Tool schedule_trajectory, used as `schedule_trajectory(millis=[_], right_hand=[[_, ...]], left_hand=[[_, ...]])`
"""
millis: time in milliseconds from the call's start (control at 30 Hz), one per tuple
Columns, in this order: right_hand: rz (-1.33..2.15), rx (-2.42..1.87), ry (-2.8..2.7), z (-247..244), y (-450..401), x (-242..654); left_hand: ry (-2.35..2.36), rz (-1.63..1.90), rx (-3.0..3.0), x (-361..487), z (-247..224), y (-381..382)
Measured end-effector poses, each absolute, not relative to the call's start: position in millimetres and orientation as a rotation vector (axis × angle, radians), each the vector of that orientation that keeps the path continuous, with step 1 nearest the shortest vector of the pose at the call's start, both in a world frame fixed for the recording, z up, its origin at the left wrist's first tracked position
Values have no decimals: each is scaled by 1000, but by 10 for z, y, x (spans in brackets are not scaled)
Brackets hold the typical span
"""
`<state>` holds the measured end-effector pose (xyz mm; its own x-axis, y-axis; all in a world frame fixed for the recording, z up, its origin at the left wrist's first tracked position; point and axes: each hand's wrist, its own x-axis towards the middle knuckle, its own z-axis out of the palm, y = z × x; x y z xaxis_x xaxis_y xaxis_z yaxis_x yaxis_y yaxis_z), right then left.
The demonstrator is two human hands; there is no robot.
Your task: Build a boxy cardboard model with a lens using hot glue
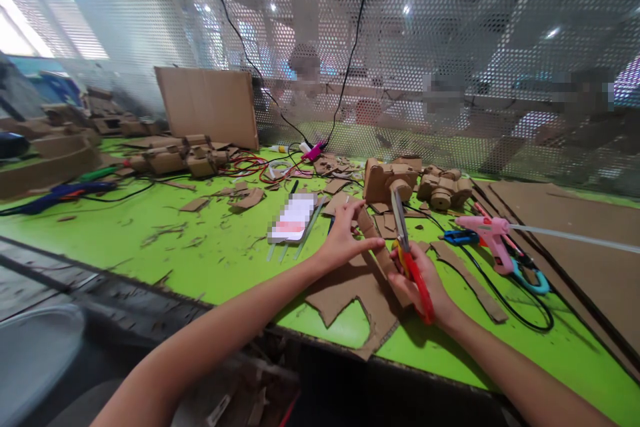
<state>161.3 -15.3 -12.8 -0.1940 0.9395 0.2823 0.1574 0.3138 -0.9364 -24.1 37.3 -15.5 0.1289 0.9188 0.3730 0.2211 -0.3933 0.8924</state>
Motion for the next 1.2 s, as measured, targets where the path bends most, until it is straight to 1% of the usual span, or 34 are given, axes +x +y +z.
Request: schedule_trajectory(millis=[500, 767, 1200], right_hand=[[981, -1035, -1614, -182, -140, 1634], [1024, -994, -1586, -200, -139, 1630], [995, -1026, -1595, -115, -162, 1606]], left_hand=[[1092, 1276, 1706, -239, -154, 367], [1082, 1286, 1700, -241, -161, 370], [1030, 1375, 1635, -239, -113, 354]])
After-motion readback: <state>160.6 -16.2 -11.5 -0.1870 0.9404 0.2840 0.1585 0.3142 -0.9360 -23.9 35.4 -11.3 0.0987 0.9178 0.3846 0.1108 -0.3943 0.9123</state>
